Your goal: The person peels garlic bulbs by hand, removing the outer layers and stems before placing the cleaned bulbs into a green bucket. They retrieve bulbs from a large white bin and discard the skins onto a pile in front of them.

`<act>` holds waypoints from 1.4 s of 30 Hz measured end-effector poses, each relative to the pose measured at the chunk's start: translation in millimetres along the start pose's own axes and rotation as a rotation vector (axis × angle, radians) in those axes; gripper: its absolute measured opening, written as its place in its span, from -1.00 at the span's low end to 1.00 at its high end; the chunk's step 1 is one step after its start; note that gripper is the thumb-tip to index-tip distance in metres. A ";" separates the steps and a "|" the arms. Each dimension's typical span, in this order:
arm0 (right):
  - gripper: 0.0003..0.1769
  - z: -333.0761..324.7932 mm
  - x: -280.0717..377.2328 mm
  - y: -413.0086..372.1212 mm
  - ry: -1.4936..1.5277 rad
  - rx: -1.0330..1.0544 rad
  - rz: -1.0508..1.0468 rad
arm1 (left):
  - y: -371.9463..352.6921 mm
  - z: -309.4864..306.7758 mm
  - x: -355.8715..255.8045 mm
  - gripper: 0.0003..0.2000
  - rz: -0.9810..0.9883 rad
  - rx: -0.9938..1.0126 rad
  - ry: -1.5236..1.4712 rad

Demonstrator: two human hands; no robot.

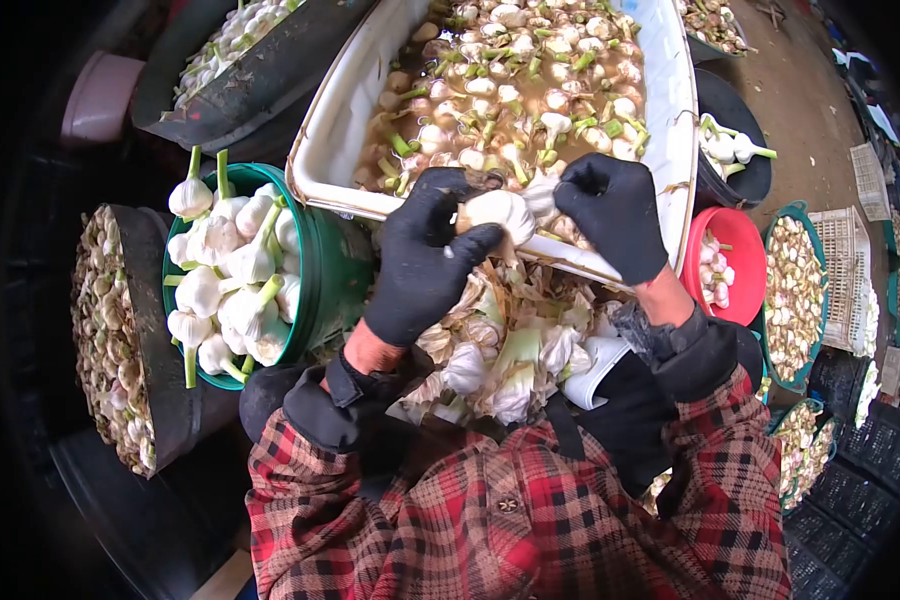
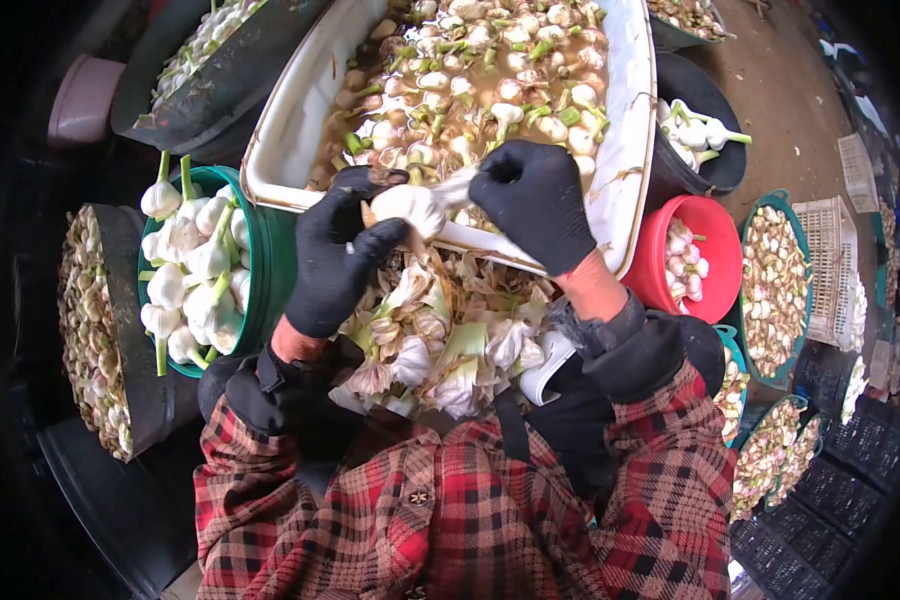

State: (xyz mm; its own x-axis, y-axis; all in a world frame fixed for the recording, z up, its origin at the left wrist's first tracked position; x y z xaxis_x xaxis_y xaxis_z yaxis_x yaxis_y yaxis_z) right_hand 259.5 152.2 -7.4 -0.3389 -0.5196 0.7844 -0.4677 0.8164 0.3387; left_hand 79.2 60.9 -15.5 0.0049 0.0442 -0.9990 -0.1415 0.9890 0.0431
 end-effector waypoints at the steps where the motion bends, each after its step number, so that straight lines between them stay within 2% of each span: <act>1: -0.90 -3.1 -14.8 -0.6 0.010 -0.009 0.115 | 1.6 -4.3 -8.0 -0.70 -0.008 0.079 -0.050; 2: -0.90 -5.3 -21.5 -0.4 -0.218 0.021 0.036 | -1.2 -7.1 -15.0 -0.70 -0.133 0.092 -0.102; 3: -0.90 -6.5 -27.3 -2.9 -0.219 0.017 0.033 | -2.0 -8.9 -15.8 -0.70 -0.129 0.093 -0.100; 5: -0.87 -7.3 -30.6 -4.4 -0.284 0.002 -0.077 | -2.3 -13.0 -10.0 -0.72 -0.352 0.060 -0.308; 6: -0.79 -8.4 -24.1 -3.8 -0.196 -0.011 -0.080 | 1.1 -16.1 -0.5 -0.69 -0.166 0.043 -0.047; 7: -0.79 -10.5 -14.7 -2.0 -0.194 -0.008 -0.081 | 3.0 -18.6 10.2 -0.69 -0.168 0.040 -0.047; 9: -0.76 -13.5 16.4 4.1 -0.143 -0.010 -0.364 | 2.5 -17.5 11.3 -0.64 0.370 0.041 0.473; 10: -0.76 -11.7 26.8 5.1 -0.108 0.053 -0.425 | 2.0 -17.0 9.6 -0.64 0.368 0.045 0.475; 13: -0.75 0.7 36.2 -1.1 0.024 0.126 -0.427 | 0.9 -12.7 6.3 -0.66 0.306 0.114 0.578; 16: -0.77 6.8 27.6 -6.4 0.053 0.135 -0.350 | -2.6 -9.8 14.2 -0.58 0.400 0.086 0.629; 18: -0.77 7.4 26.7 -8.9 0.073 0.151 -0.286 | -2.6 2.8 8.5 -0.43 -0.504 0.211 -0.663; 20: -0.81 8.7 28.0 -10.5 0.074 0.166 -0.204 | -3.1 5.7 10.6 -0.42 -0.472 0.212 -0.593; 24: -0.87 17.2 26.0 -16.4 0.005 0.124 -0.268 | -3.9 6.3 16.7 -0.40 -0.413 0.222 -0.443; 26: -0.92 19.3 29.2 -19.8 -0.221 0.063 -0.471 | -4.4 6.9 14.3 -0.40 -0.427 0.229 -0.409; 28: -0.91 18.8 28.4 -21.2 -0.262 0.064 -0.501 | -5.1 7.9 17.0 -0.39 -0.440 0.234 -0.374; 30: -0.91 17.1 28.1 -21.3 -0.304 0.063 -0.532 | -3.0 8.0 19.9 -0.42 -0.408 0.114 0.007; 31: -0.91 15.9 27.9 -20.7 -0.333 0.062 -0.546 | -3.1 7.5 18.2 -0.42 -0.407 0.115 0.008; 33: -0.91 14.6 27.7 -20.8 -0.363 0.061 -0.558 | -2.4 11.3 0.0 -0.54 -0.706 0.214 -0.021; 34: -0.90 14.9 27.0 -21.5 -0.349 0.082 -0.530 | -2.3 10.7 0.0 -0.54 -0.708 0.216 -0.021; 36: -0.90 15.8 26.7 -21.6 -0.335 0.105 -0.504 | -1.0 7.9 -0.1 -0.58 -0.644 0.209 0.259; 37: -0.91 16.1 26.5 -21.2 -0.279 0.095 -0.453 | -3.5 8.6 4.2 -0.58 -0.645 0.208 0.257; 39: -0.92 15.9 24.6 -20.6 -0.225 0.085 -0.403 | -7.5 11.7 2.8 -0.53 -0.107 0.090 0.492; 41: -0.94 15.3 18.8 -18.9 -0.136 0.099 -0.312 | -9.6 10.2 7.4 -0.50 -0.140 0.125 0.532; 42: -0.94 13.0 20.2 -17.9 -0.137 0.100 -0.313 | -10.3 10.2 13.4 -0.50 -0.144 0.127 0.413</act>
State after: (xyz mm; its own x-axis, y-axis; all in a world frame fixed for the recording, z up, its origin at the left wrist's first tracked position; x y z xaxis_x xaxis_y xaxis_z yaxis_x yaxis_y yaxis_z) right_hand 250.4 123.8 -4.4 -0.2698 -0.7753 0.5711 -0.6412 0.5871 0.4941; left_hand 90.8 52.8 -29.2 -0.3836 -0.1297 -0.9144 -0.0457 0.9915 -0.1215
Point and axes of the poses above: each hand's wrist, its own y-axis towards the middle knuckle, its own z-axis out of the palm, x = y × z, the point moved 2 cm from there along y, towards the middle knuckle, and after that the axes turned 12 degrees about -z, right-handed, at the moved point
